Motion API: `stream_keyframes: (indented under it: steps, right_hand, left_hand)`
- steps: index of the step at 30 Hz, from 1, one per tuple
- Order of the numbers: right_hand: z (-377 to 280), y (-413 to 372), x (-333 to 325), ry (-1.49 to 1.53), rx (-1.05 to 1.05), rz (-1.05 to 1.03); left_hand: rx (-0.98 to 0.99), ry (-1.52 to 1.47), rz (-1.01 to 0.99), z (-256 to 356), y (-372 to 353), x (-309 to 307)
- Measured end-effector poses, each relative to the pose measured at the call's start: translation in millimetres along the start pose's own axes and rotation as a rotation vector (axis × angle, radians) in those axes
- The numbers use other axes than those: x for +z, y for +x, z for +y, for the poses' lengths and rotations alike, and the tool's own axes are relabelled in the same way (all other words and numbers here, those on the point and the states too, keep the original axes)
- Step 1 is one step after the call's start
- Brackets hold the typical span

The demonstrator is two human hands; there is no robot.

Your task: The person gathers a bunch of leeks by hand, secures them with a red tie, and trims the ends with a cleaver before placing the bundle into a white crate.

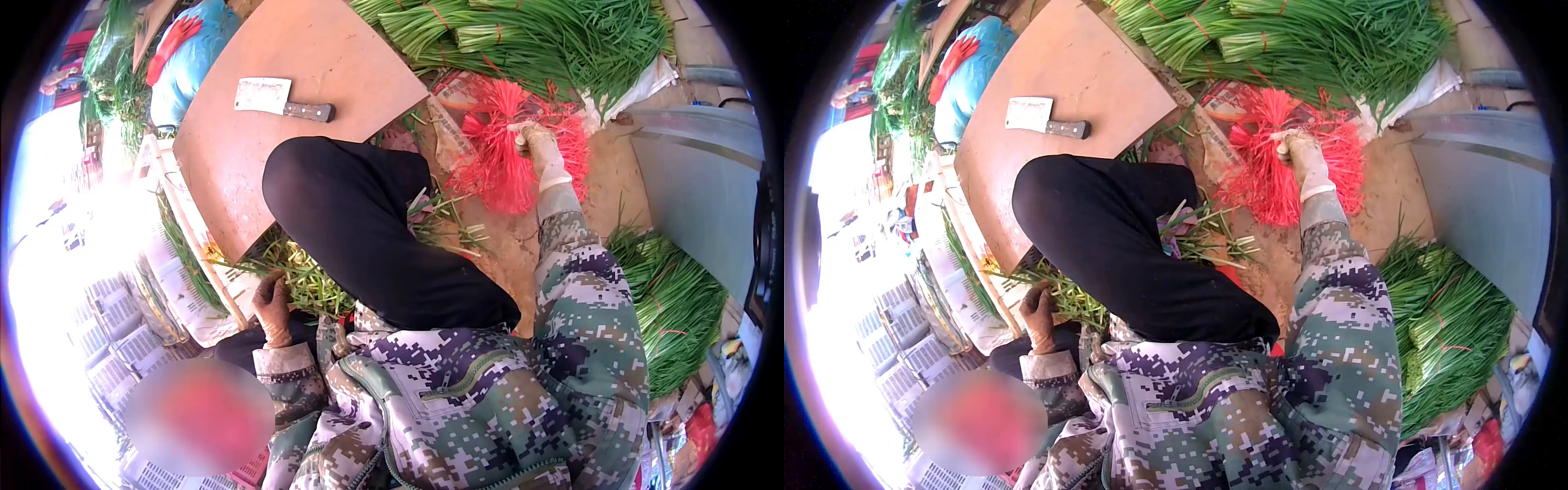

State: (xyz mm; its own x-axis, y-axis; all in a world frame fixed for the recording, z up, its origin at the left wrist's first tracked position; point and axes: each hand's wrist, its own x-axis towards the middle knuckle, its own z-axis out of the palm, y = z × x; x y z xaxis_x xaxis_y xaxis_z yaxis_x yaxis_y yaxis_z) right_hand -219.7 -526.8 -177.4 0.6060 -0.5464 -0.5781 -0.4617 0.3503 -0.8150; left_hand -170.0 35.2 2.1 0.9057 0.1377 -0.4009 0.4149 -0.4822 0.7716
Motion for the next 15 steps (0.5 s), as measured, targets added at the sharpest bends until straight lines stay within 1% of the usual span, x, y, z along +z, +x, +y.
stream_keyframes:
  steps: [2,6,8,9,10,12,13,14,15]
  right_hand:
    - [-7,12,-4,0.137,0.229,-0.219]
    - [-23,17,-1,0.060,0.223,-0.264]
    - [-25,20,1,-0.160,-0.008,-0.168]
    - [-27,20,2,-0.337,-0.151,-0.106]
    - [-11,23,-1,-0.340,-0.156,-0.118]
    - [29,17,-3,-1.681,-1.017,0.268]
    - [22,-13,15,-1.621,-0.275,-0.153]
    - [46,-29,13,-1.850,-0.192,-0.523]
    - [93,-23,-5,-1.818,-0.141,-0.642]
  left_hand:
    - [-0.012,0.049,0.004,7,-5,3]
    - [-0.013,0.018,0.006,0,-8,0]
    - [-0.028,0.008,0.001,-2,-9,0]
    - [-0.032,0.005,0.010,-6,-9,-1]
    - [-0.020,-0.027,-0.018,-12,-7,-3]
    - [-0.008,-0.065,-0.028,-19,-7,-7]
    - [-0.024,-0.053,-0.015,-22,-7,-6]
    - [-0.038,-0.043,-0.007,-23,-6,-3]
    - [-0.074,-0.043,0.037,-22,-8,1]
